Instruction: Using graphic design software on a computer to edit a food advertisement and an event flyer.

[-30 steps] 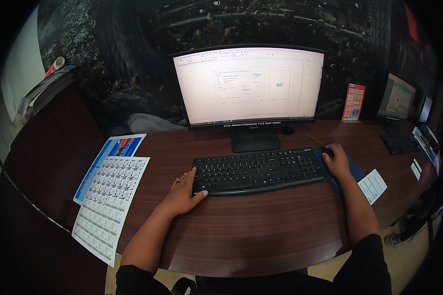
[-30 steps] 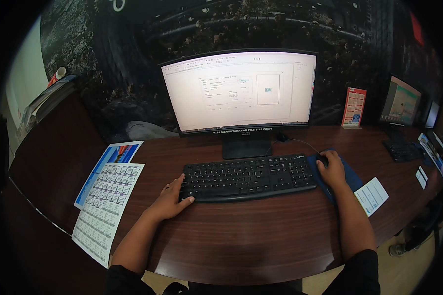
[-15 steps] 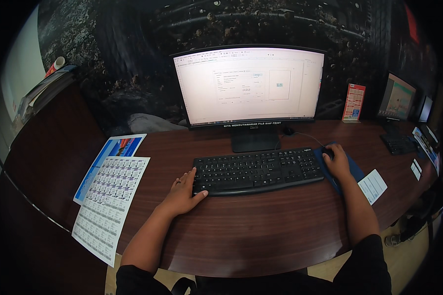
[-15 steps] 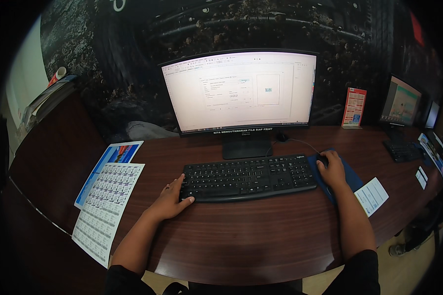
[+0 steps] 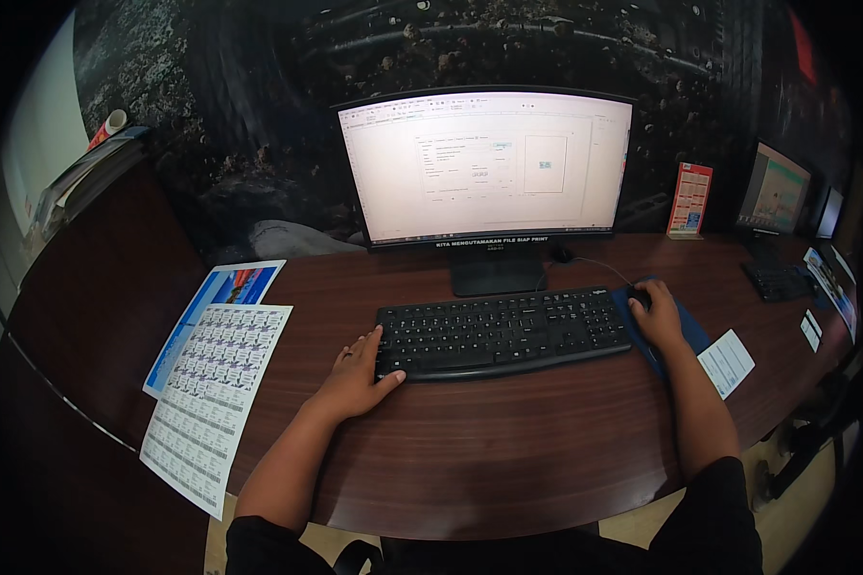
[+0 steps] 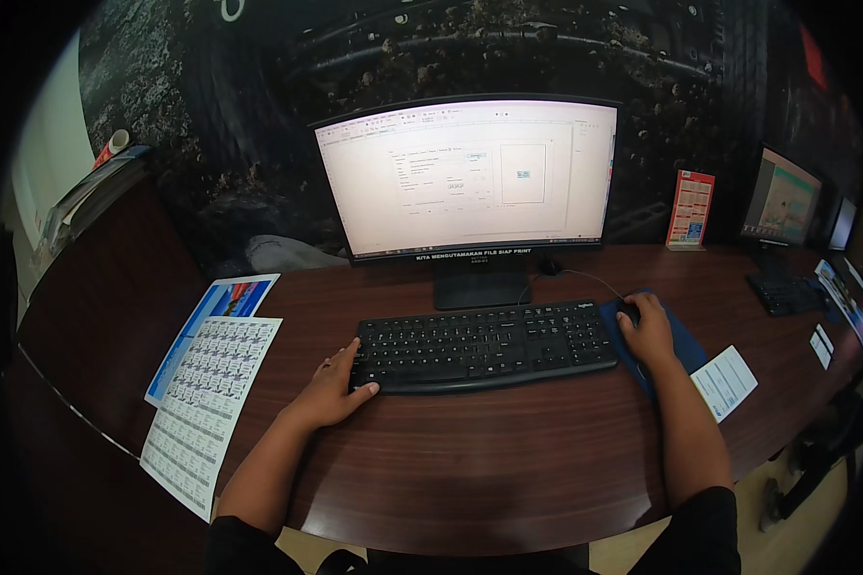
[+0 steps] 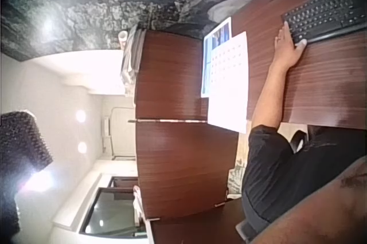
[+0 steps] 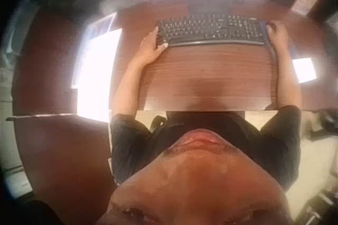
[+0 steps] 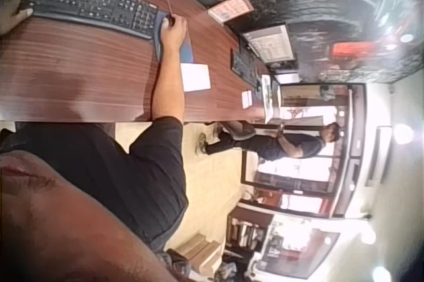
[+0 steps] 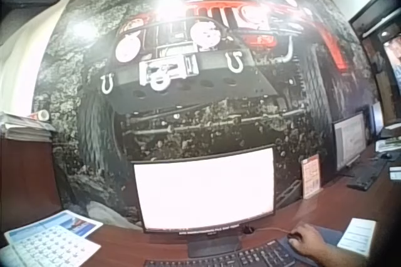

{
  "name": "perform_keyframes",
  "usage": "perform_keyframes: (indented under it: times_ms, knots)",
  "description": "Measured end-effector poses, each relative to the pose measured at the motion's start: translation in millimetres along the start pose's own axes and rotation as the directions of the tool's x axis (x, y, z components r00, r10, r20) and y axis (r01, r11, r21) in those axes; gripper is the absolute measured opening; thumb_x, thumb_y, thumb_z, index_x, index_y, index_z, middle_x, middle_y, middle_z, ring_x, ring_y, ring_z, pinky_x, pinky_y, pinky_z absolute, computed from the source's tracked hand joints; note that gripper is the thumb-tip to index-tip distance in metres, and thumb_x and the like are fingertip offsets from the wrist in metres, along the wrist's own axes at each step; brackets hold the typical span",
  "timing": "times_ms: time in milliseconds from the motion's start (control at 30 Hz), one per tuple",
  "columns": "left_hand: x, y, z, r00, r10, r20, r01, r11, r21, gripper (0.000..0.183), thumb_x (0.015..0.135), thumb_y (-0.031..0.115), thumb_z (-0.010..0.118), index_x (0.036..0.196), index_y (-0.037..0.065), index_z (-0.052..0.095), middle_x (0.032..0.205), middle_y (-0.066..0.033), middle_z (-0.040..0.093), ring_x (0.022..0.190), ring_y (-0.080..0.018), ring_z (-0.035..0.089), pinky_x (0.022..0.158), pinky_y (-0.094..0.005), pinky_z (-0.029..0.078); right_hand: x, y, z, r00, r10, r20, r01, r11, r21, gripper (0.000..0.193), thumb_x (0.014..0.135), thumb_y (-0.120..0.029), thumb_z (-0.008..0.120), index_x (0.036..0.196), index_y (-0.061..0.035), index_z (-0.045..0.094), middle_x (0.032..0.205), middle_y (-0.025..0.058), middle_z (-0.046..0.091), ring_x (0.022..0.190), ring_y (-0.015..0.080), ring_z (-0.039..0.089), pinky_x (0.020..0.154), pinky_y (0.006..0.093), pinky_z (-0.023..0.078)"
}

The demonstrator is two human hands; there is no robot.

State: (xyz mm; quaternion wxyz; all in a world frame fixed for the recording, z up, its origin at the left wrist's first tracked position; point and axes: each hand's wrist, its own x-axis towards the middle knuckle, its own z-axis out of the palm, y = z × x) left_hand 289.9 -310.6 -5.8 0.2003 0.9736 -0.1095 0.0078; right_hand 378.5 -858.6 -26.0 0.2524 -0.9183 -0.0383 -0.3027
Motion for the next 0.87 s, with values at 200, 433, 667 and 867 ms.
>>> perform_keyframes:
  times_ms: [200,433,667,867]
  knots:
    - [1.1,-1.2,0.1,0.999,-0.018,0.028,0.018,1.0,-0.003,0.095,0.099,0.053,0.06,0.163,-0.003,0.017,0.162,-0.0334,0.033,0.155,-0.0427,0.026,0.127,-0.0528,0.018,0.3,1.0,0.8,1.0,-0.01,-0.003,0.01,1.0,0.003,0.031,0.086,-0.012,0.076,0.114,-0.0036,0.067,0.117,0.0157,0.066,0.113,0.0367,0.065,0.097,0.0419,0.051]
    - [-0.1,-0.1,1.0,1.0,0.004,-0.011,-0.004,1.0,-0.007,0.091,0.099,0.044,0.065,0.161,-0.006,0.02,0.158,-0.0352,0.037,0.151,-0.0484,0.033,0.127,-0.0511,0.019,0.1,-2.7,0.0,1.0,-0.002,-0.009,0.002,1.0,0.008,0.031,0.085,-0.014,0.076,0.113,-0.0045,0.069,0.117,0.0162,0.066,0.113,0.0384,0.064,0.098,0.0442,0.051]
    - [0.4,-1.3,0.2,1.0,-0.008,0.019,0.008,1.0,-0.014,0.096,0.099,0.053,0.06,0.163,-0.002,0.017,0.161,-0.0334,0.034,0.155,-0.043,0.027,0.127,-0.0532,0.018,0.3,1.5,1.6,1.0,-0.009,-0.013,0.009,1.0,-0.01,0.03,0.085,-0.014,0.076,0.113,-0.0045,0.069,0.117,0.0162,0.066,0.112,0.0383,0.065,0.097,0.0441,0.052]
    - [-0.3,0.9,-0.5,1.0,0.013,-0.005,-0.014,1.0,-0.019,0.091,0.099,0.044,0.064,0.162,-0.004,0.019,0.159,-0.0348,0.036,0.152,-0.0473,0.032,0.127,-0.0515,0.018,0.4,1.6,0.6,1.0,-0.002,0.003,0.002,1.0,-0.003,0.031,0.086,-0.014,0.076,0.114,-0.0044,0.069,0.118,0.0165,0.066,0.113,0.0382,0.064,0.098,0.0445,0.051]
